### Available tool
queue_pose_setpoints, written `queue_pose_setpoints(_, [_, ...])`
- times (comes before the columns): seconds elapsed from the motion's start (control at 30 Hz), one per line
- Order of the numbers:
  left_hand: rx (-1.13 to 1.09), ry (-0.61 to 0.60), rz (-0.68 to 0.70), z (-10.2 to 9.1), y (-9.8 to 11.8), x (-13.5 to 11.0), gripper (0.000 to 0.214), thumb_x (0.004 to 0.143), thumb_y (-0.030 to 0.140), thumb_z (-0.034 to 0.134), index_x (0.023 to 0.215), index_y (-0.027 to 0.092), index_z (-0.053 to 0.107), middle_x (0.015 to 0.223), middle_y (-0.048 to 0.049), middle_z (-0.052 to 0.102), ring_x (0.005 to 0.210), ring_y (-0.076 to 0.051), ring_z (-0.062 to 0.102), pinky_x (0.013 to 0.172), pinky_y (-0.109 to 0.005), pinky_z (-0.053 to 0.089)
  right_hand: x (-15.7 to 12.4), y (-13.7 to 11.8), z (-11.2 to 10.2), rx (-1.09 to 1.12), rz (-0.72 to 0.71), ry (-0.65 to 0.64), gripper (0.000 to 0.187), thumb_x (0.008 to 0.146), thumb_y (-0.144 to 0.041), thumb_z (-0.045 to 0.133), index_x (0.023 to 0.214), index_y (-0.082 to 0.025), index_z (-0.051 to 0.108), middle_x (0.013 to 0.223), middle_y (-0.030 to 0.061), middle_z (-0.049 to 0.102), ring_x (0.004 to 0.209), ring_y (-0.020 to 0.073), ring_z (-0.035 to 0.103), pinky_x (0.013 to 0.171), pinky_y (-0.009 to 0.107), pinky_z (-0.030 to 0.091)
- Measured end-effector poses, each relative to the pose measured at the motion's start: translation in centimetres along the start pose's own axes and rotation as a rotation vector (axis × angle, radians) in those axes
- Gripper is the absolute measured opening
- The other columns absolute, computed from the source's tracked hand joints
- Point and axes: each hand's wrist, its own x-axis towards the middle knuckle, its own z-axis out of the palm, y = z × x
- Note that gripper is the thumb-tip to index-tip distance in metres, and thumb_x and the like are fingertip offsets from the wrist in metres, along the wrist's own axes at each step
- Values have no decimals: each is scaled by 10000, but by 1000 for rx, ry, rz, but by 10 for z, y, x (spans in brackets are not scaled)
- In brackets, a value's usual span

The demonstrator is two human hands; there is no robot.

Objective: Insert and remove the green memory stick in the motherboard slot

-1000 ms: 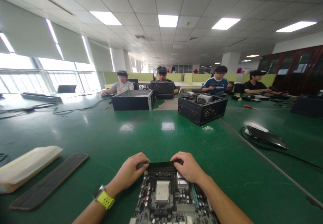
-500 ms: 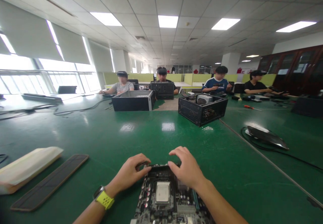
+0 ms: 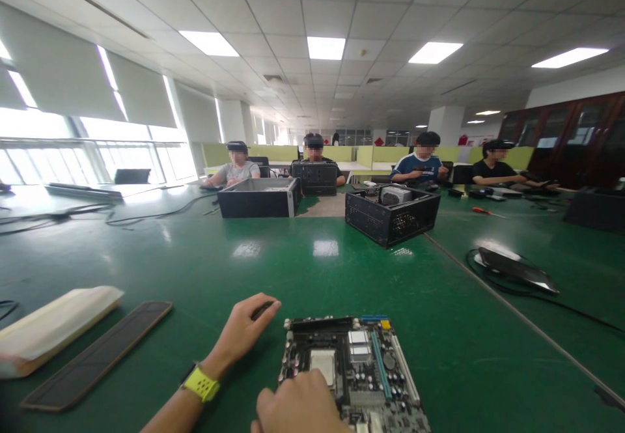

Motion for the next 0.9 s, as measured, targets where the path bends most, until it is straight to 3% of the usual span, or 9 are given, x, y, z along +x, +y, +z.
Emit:
queue_pose_setpoints(0.13, [-11, -8, -12, 1, 1, -1, 320, 881, 419, 476, 808, 175, 670, 798, -38, 673, 738, -172, 598, 701, -252, 444, -9, 17, -3, 18, 39, 65, 238, 750, -321, 493, 823, -193, 680, 735, 120, 706, 671, 286, 673, 579, 342, 488])
queue_pose_setpoints(0.23, [-4, -5, -13, 1, -1, 0, 326, 881, 418, 471, 806, 176, 676, 791, -41, 678, 722, -173, 596, 688, -250, 450, -7, 38, -6, 28, 172, 189, 222, 767, -256, 447, 791, -201, 661, 732, 103, 696, 672, 256, 668, 589, 313, 469])
queue_pose_setpoints(0.3, [6, -12, -15, 1, -1, 0, 329, 880, 419, 468, 810, 177, 680, 789, -43, 679, 712, -174, 595, 678, -249, 452, -2, 63, -11, 7, 310, 232, 228, 769, -220, 428, 780, -194, 654, 738, 102, 691, 688, 246, 665, 600, 307, 457])
queue_pose_setpoints(0.4, [22, -24, -19, 1, -1, 0, 335, 877, 428, 466, 825, 180, 685, 801, -45, 683, 715, -176, 598, 683, -252, 455, 1, 115, -21, 1, 540, 199, 230, 769, -223, 437, 792, -180, 662, 805, 120, 695, 748, 251, 661, 622, 310, 441])
queue_pose_setpoints(0.57, [31, -33, -35, 1, 4, -1, 367, 876, 456, 456, 824, 175, 685, 803, -50, 684, 718, -181, 603, 689, -255, 459, -14, 188, -30, 121, 840, 186, 239, 783, -305, 444, 799, -214, 665, 875, 104, 691, 812, 264, 642, 626, 320, 414])
queue_pose_setpoints(0.63, [38, -38, -37, 1, 6, -1, 381, 878, 465, 450, 819, 171, 685, 788, -50, 681, 709, -180, 601, 681, -257, 459, -20, 200, -28, 153, 843, 217, 232, 784, -315, 440, 760, -228, 654, 847, 88, 689, 787, 262, 636, 606, 317, 399])
queue_pose_setpoints(0.73, [58, -38, -20, 2, 9, -1, 373, 880, 457, 455, 809, 173, 687, 770, -45, 678, 700, -177, 601, 677, -258, 460, -22, 197, -22, 133, 772, 258, 197, 774, -290, 461, 708, -212, 629, 780, 87, 679, 746, 250, 628, 585, 304, 373])
queue_pose_setpoints(0.83, [96, -48, -3, 5, 11, -1, 349, 875, 447, 470, 808, 181, 686, 763, -44, 674, 697, -177, 603, 681, -260, 462, -19, 176, -17, 214, 614, 258, 173, 754, -281, 510, 643, -182, 599, 729, 86, 670, 713, 218, 619, 570, 273, 365])
queue_pose_setpoints(0.9, [123, -61, 9, 7, 12, -1, 326, 869, 440, 482, 821, 188, 683, 773, -44, 671, 705, -178, 605, 684, -262, 462, -18, 153, -15, 453, 439, 158, 198, 765, -333, 527, 688, -168, 604, 694, 70, 665, 618, 171, 605, 520, 236, 363])
